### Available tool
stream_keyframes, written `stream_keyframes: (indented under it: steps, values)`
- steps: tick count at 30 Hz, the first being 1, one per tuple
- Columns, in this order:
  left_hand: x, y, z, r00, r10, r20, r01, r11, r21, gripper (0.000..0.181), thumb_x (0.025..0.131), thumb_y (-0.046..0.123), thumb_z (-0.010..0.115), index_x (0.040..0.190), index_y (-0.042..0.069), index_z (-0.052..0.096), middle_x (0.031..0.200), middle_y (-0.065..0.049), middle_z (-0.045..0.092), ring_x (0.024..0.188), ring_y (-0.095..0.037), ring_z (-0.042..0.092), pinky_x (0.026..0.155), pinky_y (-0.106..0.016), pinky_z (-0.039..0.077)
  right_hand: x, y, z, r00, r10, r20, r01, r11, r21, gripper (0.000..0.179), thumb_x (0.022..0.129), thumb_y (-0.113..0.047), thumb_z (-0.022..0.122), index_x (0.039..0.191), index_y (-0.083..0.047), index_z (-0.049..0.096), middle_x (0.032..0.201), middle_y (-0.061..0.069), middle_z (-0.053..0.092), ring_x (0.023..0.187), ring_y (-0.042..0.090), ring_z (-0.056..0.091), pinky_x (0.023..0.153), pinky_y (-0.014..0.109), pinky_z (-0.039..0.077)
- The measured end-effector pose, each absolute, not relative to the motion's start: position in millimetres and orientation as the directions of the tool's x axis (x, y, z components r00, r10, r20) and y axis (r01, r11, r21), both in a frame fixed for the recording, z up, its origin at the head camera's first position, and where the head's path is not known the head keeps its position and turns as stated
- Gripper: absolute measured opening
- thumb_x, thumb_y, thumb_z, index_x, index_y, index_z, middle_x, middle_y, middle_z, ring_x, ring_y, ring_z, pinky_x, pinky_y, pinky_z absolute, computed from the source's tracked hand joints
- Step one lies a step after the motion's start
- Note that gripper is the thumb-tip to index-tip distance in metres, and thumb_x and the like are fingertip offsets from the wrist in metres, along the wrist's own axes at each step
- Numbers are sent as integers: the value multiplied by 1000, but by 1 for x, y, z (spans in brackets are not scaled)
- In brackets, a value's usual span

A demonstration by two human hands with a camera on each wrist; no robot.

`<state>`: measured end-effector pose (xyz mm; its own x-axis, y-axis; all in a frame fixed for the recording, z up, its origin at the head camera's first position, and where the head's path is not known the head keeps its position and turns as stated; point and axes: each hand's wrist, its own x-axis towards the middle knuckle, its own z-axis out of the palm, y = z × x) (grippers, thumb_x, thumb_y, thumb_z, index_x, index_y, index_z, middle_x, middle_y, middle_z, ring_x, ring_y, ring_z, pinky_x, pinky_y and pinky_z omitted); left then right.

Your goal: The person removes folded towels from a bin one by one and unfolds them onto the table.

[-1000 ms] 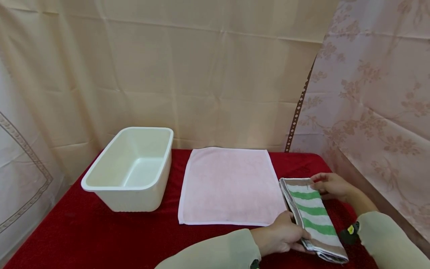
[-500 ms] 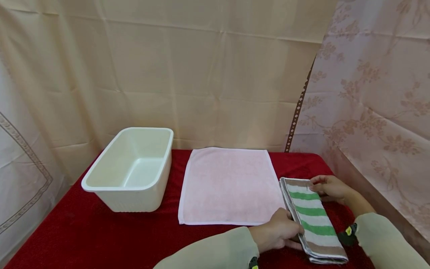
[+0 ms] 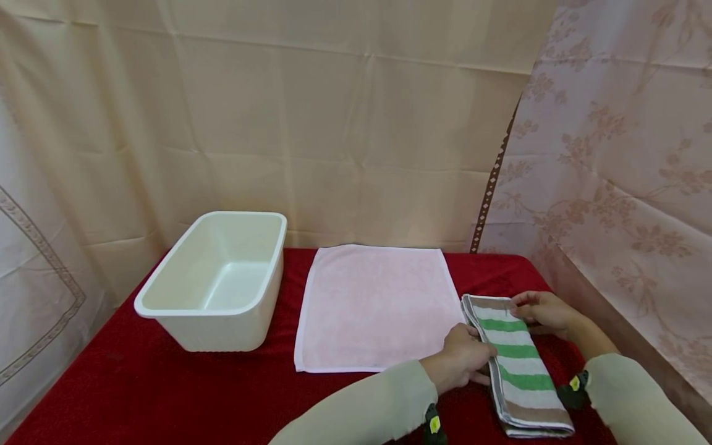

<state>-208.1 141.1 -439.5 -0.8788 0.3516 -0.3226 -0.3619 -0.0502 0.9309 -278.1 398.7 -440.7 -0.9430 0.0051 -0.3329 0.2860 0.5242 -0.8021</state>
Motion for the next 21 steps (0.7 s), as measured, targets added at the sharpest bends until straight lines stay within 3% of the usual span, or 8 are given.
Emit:
stream_keyframes:
  steps: [9,15,21]
  values:
    - [-218,143,-437,-893,282,-350,-366,-3,931,27,85,-9,70,102,6,56,85,-14,60,68,-37,72,60,-54,60,-275,395,-438,-940,-7,-340,290,508,-811,46,101,-20,65,133,7,49,114,11,65,96,23,65,85,45,59]
    - [-220,142,-436,-902,300,-310,-348,-81,934,34,81,-13,66,105,9,57,91,-15,58,70,-44,72,61,-59,59,-275,394,-436,-939,9,-343,303,493,-816,45,103,-26,63,133,6,51,108,8,68,94,23,67,84,44,60]
    - [-225,132,-430,-904,362,-228,-301,-160,940,40,81,-15,63,111,11,60,91,-13,60,78,-39,73,62,-56,60,-275,397,-437,-941,-32,-338,290,439,-850,38,108,-26,52,130,5,53,101,4,70,90,20,68,79,40,60]
